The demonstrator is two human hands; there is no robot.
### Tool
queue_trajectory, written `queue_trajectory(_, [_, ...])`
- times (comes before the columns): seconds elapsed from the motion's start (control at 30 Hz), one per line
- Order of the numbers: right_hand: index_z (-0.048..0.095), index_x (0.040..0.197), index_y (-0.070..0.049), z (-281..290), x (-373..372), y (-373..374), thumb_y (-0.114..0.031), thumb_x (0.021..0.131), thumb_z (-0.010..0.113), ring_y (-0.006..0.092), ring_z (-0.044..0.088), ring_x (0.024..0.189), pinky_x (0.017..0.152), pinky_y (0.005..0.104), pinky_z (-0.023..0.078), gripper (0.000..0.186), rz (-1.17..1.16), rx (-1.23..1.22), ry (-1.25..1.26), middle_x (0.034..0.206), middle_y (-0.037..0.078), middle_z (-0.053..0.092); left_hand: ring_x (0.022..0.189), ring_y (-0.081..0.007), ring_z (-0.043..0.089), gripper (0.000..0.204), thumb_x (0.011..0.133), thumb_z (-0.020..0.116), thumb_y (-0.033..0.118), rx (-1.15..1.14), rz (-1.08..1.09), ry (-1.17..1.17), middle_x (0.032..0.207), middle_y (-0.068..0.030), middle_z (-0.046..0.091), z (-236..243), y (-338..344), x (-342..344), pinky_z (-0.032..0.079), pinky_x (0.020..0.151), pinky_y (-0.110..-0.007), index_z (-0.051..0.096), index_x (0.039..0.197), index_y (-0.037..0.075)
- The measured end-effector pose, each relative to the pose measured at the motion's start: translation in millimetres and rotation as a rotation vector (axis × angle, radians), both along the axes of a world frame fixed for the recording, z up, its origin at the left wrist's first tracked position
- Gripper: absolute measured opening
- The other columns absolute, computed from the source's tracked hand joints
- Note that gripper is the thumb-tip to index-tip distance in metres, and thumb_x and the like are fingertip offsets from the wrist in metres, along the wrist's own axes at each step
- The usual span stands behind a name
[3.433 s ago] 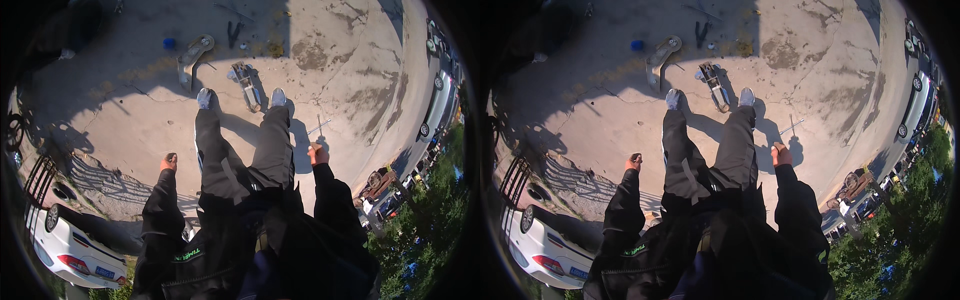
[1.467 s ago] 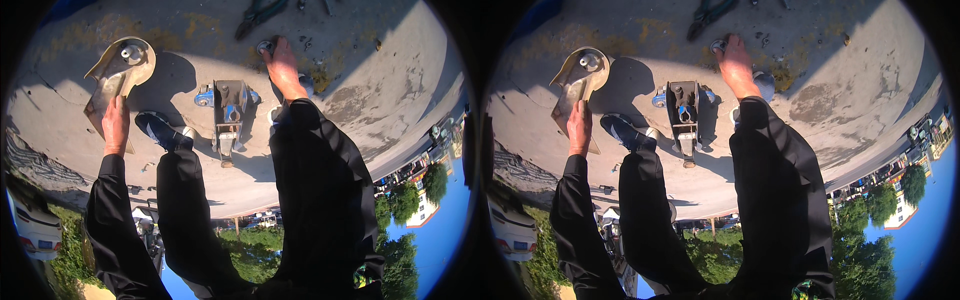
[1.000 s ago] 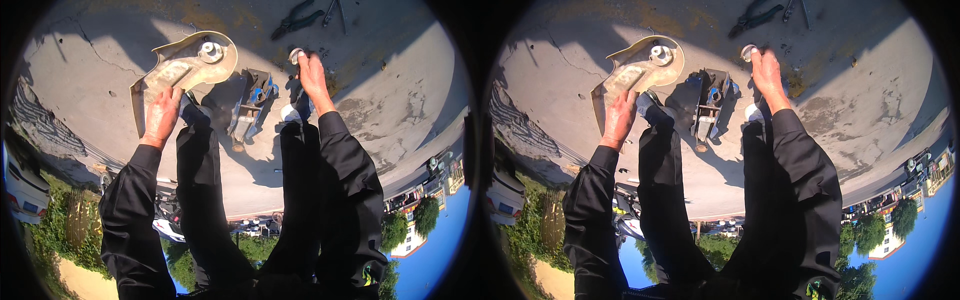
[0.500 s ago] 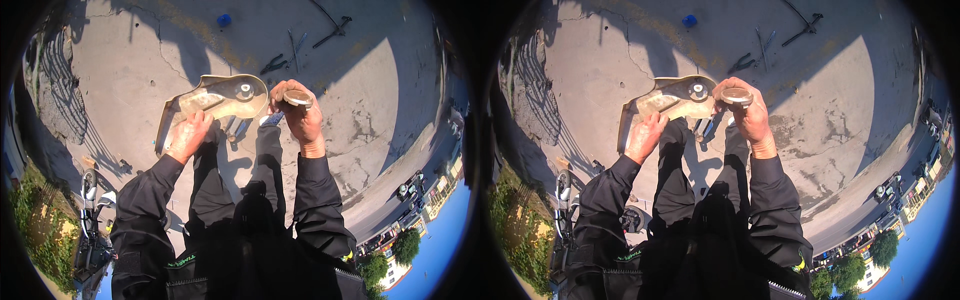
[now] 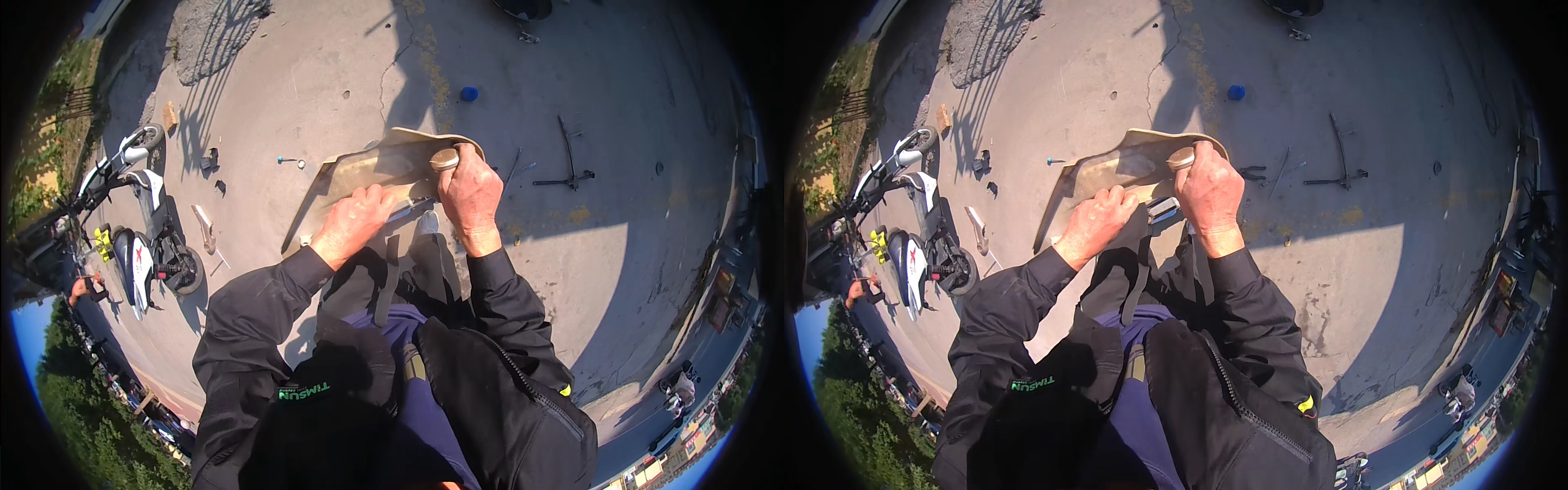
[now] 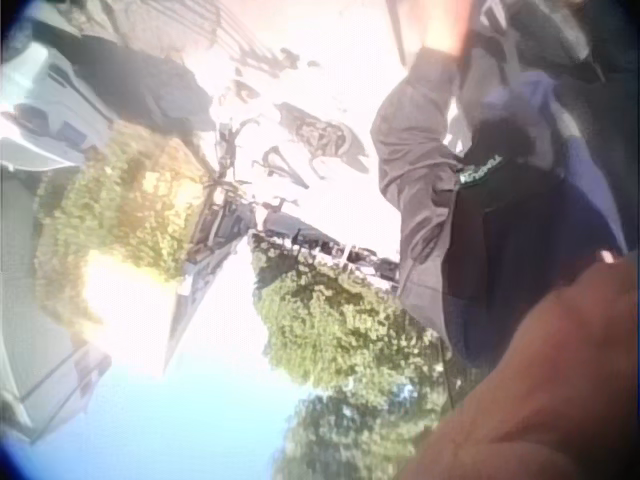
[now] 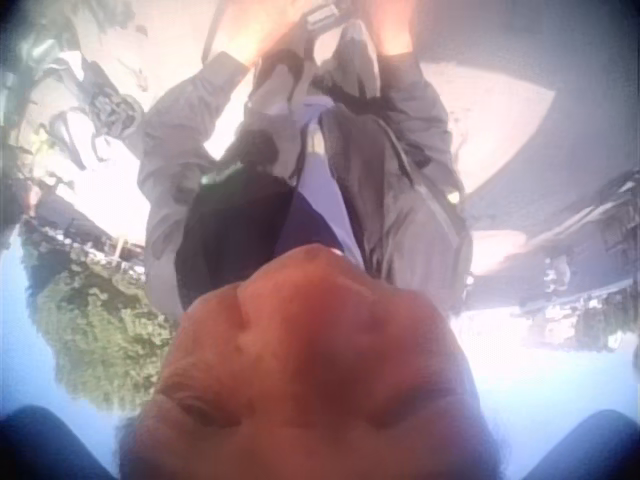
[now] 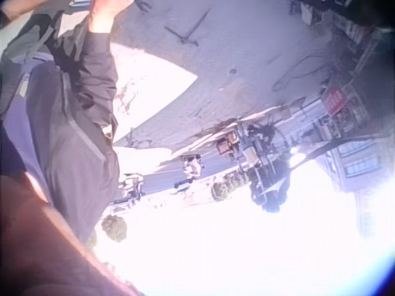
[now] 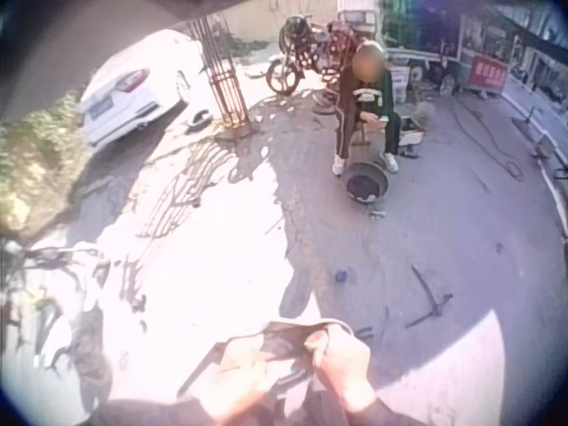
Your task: The person removes a beige plastic side panel from a scooter, then reattaches it using a T-handle wrench to tighten bolts. They handle the panel, bolts, and wrench throughout the process.
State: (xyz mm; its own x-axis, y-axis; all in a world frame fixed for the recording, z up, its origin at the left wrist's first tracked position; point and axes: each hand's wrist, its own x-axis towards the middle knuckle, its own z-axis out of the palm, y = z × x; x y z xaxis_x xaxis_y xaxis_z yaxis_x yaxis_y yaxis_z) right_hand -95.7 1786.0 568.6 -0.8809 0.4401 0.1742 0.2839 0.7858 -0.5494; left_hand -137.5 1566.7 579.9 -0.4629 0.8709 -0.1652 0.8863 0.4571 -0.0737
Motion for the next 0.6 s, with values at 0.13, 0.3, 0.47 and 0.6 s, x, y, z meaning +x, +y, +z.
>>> queue_trajectory(0.13, [0.061, 0.096, -0.005, -1, 43, -23, -0.017, 0.079, 0.072, 0.0298, 0.071, 0.073, 0.062, 0.0398, 0.058, 0.023, 0.080, 0.148, -0.051, 0.083, 0.012, 0.070, 0.073, -0.0162, 0.065, 0.018, 0.083, 0.065, 0.013, 0.025, 0.147, 0.001, 0.087, -0.0053, 0.054, 3, -29, 68, 0.058, 0.055, -0.027, 0.059, 0.100, 0.010])
queue_trajectory(0.3, [0.060, 0.090, -0.005, -10, 64, -78, -0.026, 0.090, 0.066, 0.0339, 0.072, 0.067, 0.060, 0.0439, 0.057, 0.022, 0.267, 0.114, -0.166, 0.074, 0.015, 0.070, 0.070, -0.0151, 0.065, 0.018, 0.082, 0.065, 0.014, 0.003, 0.197, 0.006, 0.085, -0.0047, 0.054, 15, -60, 138, 0.056, 0.053, -0.026, 0.058, 0.098, 0.010])
queue_trajectory(0.47, [0.065, 0.105, -0.001, -20, 94, -120, -0.023, 0.091, 0.069, 0.0367, 0.073, 0.076, 0.066, 0.0424, 0.058, 0.027, 0.260, -0.028, -0.291, 0.084, 0.019, 0.073, 0.072, -0.0145, 0.066, 0.021, 0.081, 0.067, 0.014, -0.015, 0.260, 0.025, 0.085, -0.0040, 0.055, 17, -95, 180, 0.056, 0.053, -0.025, 0.058, 0.099, 0.010])
queue_trajectory(0.6, [0.065, 0.115, 0.002, -25, 111, -157, -0.018, 0.089, 0.075, 0.0360, 0.073, 0.077, 0.069, 0.0407, 0.058, 0.033, 0.249, -0.259, -0.062, 0.087, 0.021, 0.073, 0.073, -0.0140, 0.066, 0.022, 0.083, 0.067, 0.015, -0.051, 0.352, 0.050, 0.089, -0.0041, 0.059, 25, -140, 203, 0.056, 0.055, -0.024, 0.061, 0.104, 0.011])
